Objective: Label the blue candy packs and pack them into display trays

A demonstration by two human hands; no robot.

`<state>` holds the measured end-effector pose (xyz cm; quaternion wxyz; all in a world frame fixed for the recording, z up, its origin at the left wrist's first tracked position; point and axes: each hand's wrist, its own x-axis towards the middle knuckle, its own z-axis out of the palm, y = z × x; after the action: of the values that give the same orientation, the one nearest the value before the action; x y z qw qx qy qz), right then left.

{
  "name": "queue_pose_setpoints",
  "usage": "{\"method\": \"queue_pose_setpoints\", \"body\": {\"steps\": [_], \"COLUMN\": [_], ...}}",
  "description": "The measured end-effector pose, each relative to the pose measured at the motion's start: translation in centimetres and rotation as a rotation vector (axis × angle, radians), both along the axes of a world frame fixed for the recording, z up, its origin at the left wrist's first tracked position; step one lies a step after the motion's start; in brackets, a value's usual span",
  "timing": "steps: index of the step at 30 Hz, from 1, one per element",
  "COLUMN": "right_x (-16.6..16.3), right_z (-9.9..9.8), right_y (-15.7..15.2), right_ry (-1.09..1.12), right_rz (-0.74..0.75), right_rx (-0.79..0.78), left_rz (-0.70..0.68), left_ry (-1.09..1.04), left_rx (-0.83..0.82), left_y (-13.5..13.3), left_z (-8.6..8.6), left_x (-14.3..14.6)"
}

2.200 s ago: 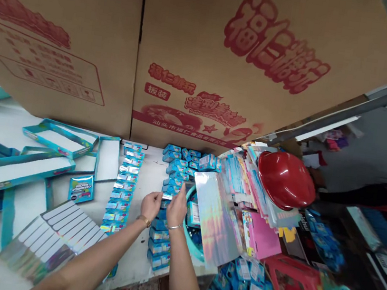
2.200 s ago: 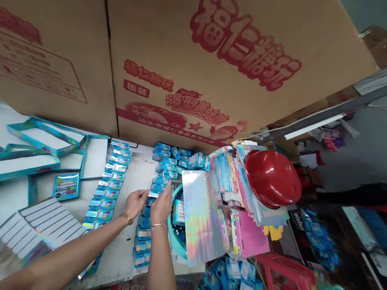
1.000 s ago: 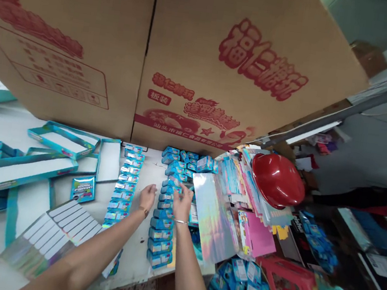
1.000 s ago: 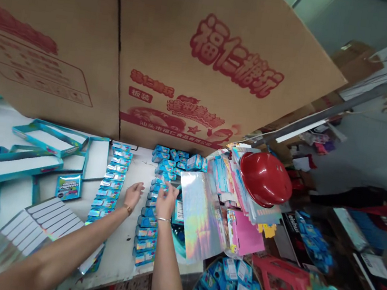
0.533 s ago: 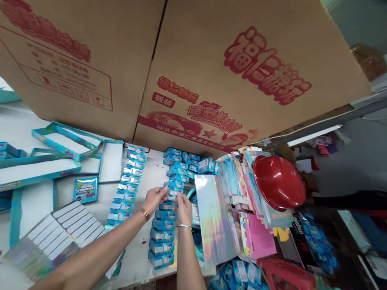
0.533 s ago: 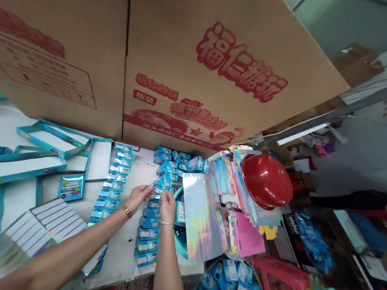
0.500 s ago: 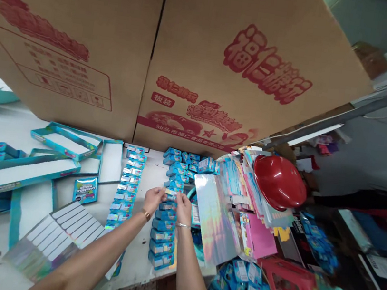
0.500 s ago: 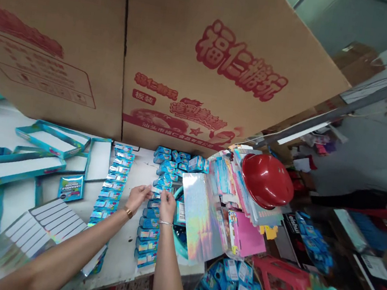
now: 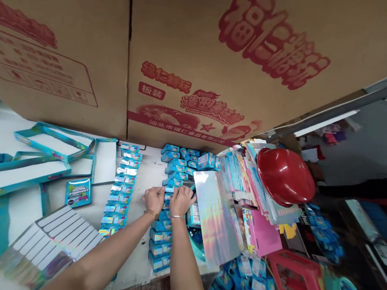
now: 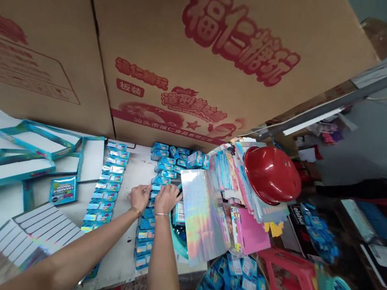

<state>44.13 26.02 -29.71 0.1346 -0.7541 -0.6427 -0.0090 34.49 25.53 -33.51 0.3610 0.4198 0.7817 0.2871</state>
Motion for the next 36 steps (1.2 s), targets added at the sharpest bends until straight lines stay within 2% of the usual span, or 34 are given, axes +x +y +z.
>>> {"method": "queue_pose_setpoints", "body": {"steps": [4, 8, 14, 19, 22, 25, 28, 29, 30, 32, 34, 36], "right_x": [-0.2, -0.6, -0.9, -0.7, -0.2, 0.0, -1.1, -1.8, -2.7, -5.0, -7.7, -10.4], "right_z": [0.0, 0.0, -0.6, -1.4, -0.9, 1.0, 3.6, 4.5, 5.3, 6.8, 7.7, 7.8], "right_y": [0.3, 0.6, 0.9, 1.2, 1.7, 1.4, -1.4, -3.0, -4.9, -9.3, -14.0, -18.2], "right_ry": [0.007, 0.004, -0.046, -0.074, -0.082, -0.022, 0.165, 0.261, 0.368, 0.564, 0.639, 0.599], "right_rz": [-0.009, -0.027, -0.053, -0.056, -0.021, 0.032, 0.165, 0.216, 0.261, 0.354, 0.476, 0.566], "right_rx": [-0.056, -0.087, -0.060, -0.099, -0.157, -0.126, 0.007, 0.023, 0.007, -0.106, -0.250, -0.321], "left_rz": [0.080, 0.151, 0.167, 0.186, 0.211, 0.191, 0.056, -0.057, -0.164, -0.353, -0.647, -0.956], "left_ry": [-0.128, -0.258, -0.336, -0.398, -0.472, -0.577, -0.656, -0.662, -0.645, -0.515, -0.269, -0.062], "left_rx": [0.023, -0.041, -0.182, -0.199, -0.183, -0.122, -0.036, 0.010, 0.040, -0.011, -0.046, -0.024], "left_y": [0.1, 0.6, 1.0, 1.6, 2.2, 2.2, 1.0, 0.2, -0.8, -3.4, -6.6, -9.8], "left_z": [-0.1, -0.2, -0.7, -0.8, 0.8, 4.0, 8.2, 9.5, 10.8, 12.8, 13.7, 13.5], "left_x": [0.1, 0.3, 0.5, 0.3, -0.5, -3.9, -11.1, -14.0, -16.9, -21.9, -25.3, -26.8]}}
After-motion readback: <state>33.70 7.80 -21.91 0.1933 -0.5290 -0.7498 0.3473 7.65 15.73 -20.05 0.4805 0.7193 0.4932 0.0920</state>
